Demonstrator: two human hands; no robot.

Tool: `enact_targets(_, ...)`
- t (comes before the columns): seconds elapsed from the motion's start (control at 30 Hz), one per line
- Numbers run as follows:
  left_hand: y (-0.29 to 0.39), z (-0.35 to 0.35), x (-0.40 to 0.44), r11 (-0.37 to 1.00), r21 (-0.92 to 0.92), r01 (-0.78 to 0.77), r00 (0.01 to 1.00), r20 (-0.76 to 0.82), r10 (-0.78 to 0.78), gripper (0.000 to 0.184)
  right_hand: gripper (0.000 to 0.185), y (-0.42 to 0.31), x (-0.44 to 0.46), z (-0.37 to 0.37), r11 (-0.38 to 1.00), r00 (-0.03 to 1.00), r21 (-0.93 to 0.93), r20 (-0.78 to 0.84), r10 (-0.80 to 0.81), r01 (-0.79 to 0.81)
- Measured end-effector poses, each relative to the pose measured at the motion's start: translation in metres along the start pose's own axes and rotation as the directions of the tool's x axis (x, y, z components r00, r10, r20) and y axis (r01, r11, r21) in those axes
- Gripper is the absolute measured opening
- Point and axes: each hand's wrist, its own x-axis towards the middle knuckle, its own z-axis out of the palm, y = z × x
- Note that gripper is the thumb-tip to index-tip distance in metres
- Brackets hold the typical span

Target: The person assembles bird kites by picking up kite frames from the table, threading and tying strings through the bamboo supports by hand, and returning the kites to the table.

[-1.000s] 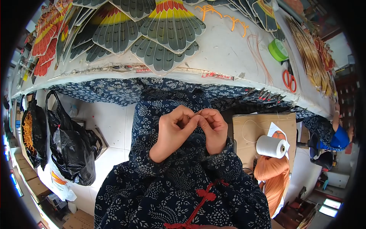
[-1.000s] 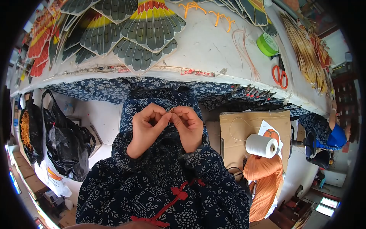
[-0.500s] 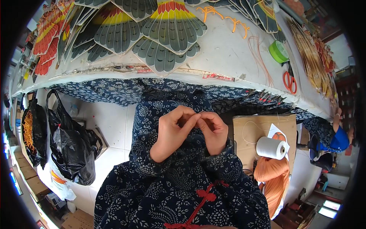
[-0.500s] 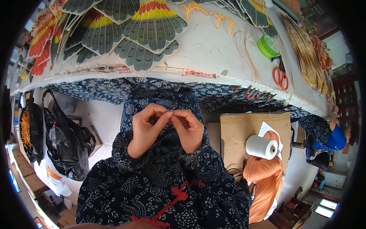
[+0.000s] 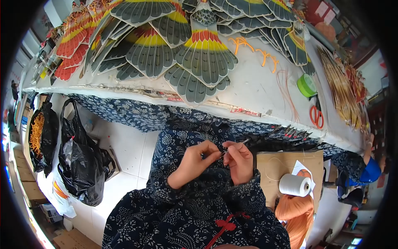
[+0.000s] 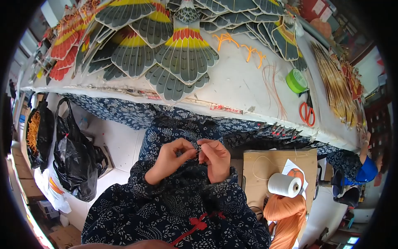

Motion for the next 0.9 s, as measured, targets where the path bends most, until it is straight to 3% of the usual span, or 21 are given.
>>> enact_targets(0.03,-0.001,0.001,-0.001,1.000,-0.018,0.011,1.000,0.024,-0.011,0.008,0.008,-0.002,0.001,0.002,0.991,0.999,0.124,-0.021,0.044,-0.041)
enact_targets(0.13,-0.008,0.001,-0.003,0.998,-0.058,0.024,0.998,0.067,-0.020,0.012,0.010,-0.008,0.016,-0.001,0.995,0.993,0.087,0.108,0.044,-0.054)
enact_targets(0.2,-0.016,-0.005,-0.006,0.993,0.035,0.109,0.986,0.126,-0.112,0.019,0.012,-0.019,0.035,0.003,0.997,0.983,0.060,0.176,0.043,-0.054)
enact_targets(0.27,-0.021,-0.006,-0.007,0.989,0.078,0.123,0.980,0.148,-0.133,0.023,0.010,-0.042,0.074,0.017,0.997,0.997,-0.033,-0.025,-0.076,0.075)
enact_targets(0.37,-0.026,0.000,-0.018,0.985,0.166,-0.050,0.999,0.004,0.050,0.028,0.011,-0.074,0.143,0.024,0.998,0.994,-0.061,-0.108,-0.027,0.021)
enact_targets(0.4,-0.026,0.001,-0.021,0.984,0.167,-0.068,0.997,-0.008,0.070,0.028,0.012,-0.076,0.179,0.006,0.983,0.983,0.043,0.045,0.177,-0.179)
enact_targets(0.43,-0.027,0.002,-0.024,0.986,0.154,-0.070,0.997,-0.026,0.075,0.029,0.014,-0.077,0.207,-0.007,0.917,0.909,0.105,0.216,0.357,-0.385)
enact_targets(0.47,-0.027,0.003,-0.025,0.987,0.143,-0.073,0.996,-0.045,0.080,0.031,0.014,-0.075,0.226,-0.012,0.923,0.909,0.089,0.234,0.346,-0.375)
enact_targets(0.57,-0.024,0.000,-0.028,0.989,0.142,-0.051,0.997,-0.056,0.059,0.032,0.016,-0.075,0.275,-0.008,0.879,0.877,-0.034,0.070,0.476,-0.475)
enact_targets(0.6,-0.022,-0.003,-0.028,0.988,0.154,-0.011,0.999,-0.034,0.016,0.033,0.016,-0.079,0.278,0.002,0.883,0.878,-0.051,0.093,0.469,-0.467)
enact_targets(0.7,-0.027,-0.011,-0.027,0.989,0.149,0.007,0.999,-0.045,-0.001,0.033,0.017,-0.075,0.262,0.019,0.986,0.990,-0.093,-0.019,0.139,-0.140)
enact_targets(0.83,-0.035,-0.015,-0.022,0.998,0.064,-0.003,0.997,-0.071,0.008,0.030,0.011,-0.070,0.245,0.023,0.996,0.996,-0.093,-0.088,-0.005,-0.004)
enact_targets(0.9,-0.035,-0.018,-0.020,0.999,0.019,0.048,0.997,-0.064,-0.047,0.026,0.011,-0.068,0.232,0.018,0.994,0.990,0.058,-0.110,-0.085,0.092)
